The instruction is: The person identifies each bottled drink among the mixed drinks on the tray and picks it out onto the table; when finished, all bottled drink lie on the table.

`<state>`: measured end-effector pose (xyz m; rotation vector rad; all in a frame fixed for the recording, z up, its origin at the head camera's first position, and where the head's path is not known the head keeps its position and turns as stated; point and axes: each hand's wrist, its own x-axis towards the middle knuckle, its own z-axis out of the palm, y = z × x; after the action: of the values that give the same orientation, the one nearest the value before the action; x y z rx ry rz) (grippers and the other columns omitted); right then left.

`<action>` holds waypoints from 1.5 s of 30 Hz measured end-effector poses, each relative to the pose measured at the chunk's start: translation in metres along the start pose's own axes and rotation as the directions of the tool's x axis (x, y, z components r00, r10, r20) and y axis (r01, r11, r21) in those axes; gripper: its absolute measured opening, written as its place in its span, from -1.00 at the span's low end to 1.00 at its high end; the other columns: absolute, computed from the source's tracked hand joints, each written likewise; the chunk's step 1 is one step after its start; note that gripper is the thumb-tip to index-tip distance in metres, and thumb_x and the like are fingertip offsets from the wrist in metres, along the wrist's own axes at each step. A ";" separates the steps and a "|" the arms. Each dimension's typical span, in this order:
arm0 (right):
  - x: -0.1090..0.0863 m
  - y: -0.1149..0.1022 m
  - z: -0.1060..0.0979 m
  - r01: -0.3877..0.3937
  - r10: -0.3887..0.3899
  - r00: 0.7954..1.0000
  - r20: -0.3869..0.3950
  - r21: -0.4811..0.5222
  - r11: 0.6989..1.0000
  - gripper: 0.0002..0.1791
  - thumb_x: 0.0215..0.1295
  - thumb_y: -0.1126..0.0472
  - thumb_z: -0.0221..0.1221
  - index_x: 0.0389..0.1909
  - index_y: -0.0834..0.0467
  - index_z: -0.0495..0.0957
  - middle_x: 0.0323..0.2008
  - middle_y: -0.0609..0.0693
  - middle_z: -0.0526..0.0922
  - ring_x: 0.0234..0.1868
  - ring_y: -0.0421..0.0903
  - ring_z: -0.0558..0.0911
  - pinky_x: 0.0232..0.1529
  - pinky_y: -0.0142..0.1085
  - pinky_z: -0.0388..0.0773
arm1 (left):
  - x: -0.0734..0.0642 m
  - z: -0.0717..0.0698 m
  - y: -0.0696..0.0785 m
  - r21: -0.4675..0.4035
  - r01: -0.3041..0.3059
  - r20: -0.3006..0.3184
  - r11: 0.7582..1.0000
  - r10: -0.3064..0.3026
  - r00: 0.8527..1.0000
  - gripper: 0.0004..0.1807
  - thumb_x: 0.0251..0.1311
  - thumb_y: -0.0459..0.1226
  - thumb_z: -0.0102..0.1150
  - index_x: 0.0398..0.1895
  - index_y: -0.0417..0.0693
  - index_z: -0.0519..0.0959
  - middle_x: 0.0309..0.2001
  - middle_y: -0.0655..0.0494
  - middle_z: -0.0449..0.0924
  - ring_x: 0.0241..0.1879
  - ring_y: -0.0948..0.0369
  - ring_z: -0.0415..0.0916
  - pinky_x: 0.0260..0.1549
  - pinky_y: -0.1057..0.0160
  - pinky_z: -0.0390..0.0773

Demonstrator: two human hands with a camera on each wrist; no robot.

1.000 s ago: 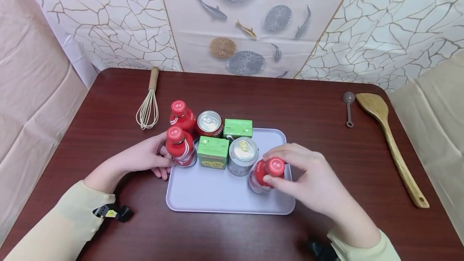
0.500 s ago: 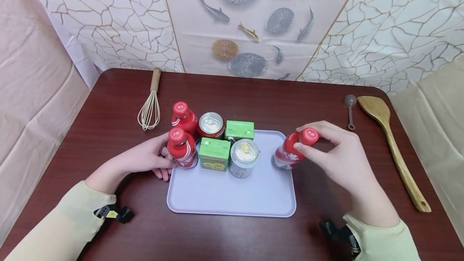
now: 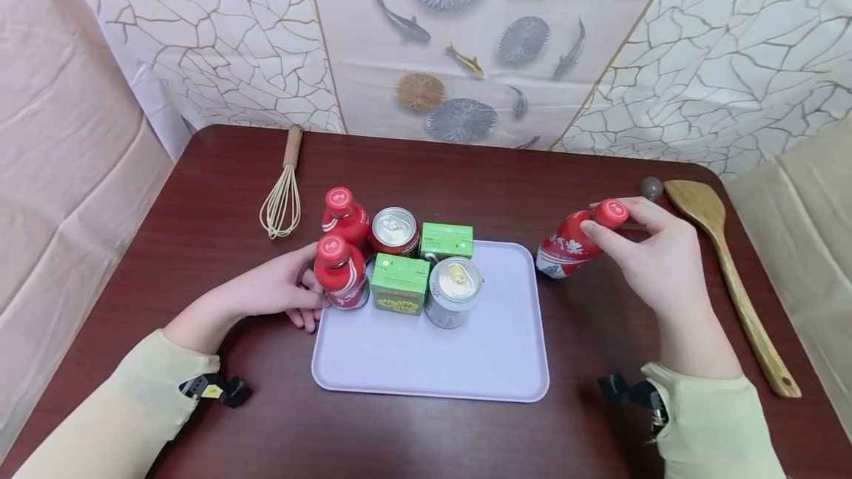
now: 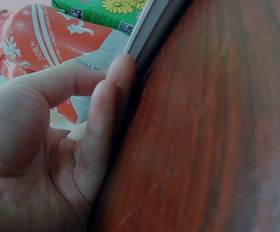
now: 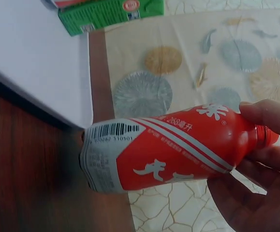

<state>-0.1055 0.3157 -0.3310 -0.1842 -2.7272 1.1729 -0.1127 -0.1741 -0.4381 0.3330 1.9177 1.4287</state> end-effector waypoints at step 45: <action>-0.023 -0.078 0.023 0.403 -0.394 0.912 -0.114 0.427 0.810 -0.49 0.15 0.62 0.30 0.18 0.38 0.60 0.06 0.01 0.70 0.10 -0.13 0.63 0.09 -0.54 0.54 | -0.002 0.000 0.004 0.041 0.021 -0.007 0.999 -0.021 1.000 0.07 0.24 -0.37 0.33 0.67 0.02 -0.15 -0.40 -0.15 0.70 -0.46 -0.07 0.75 -0.44 0.03 0.78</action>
<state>-0.0916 0.2420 -0.2915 0.4158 -2.2323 1.5861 -0.1124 -0.1738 -0.4333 0.3268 1.9523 1.3797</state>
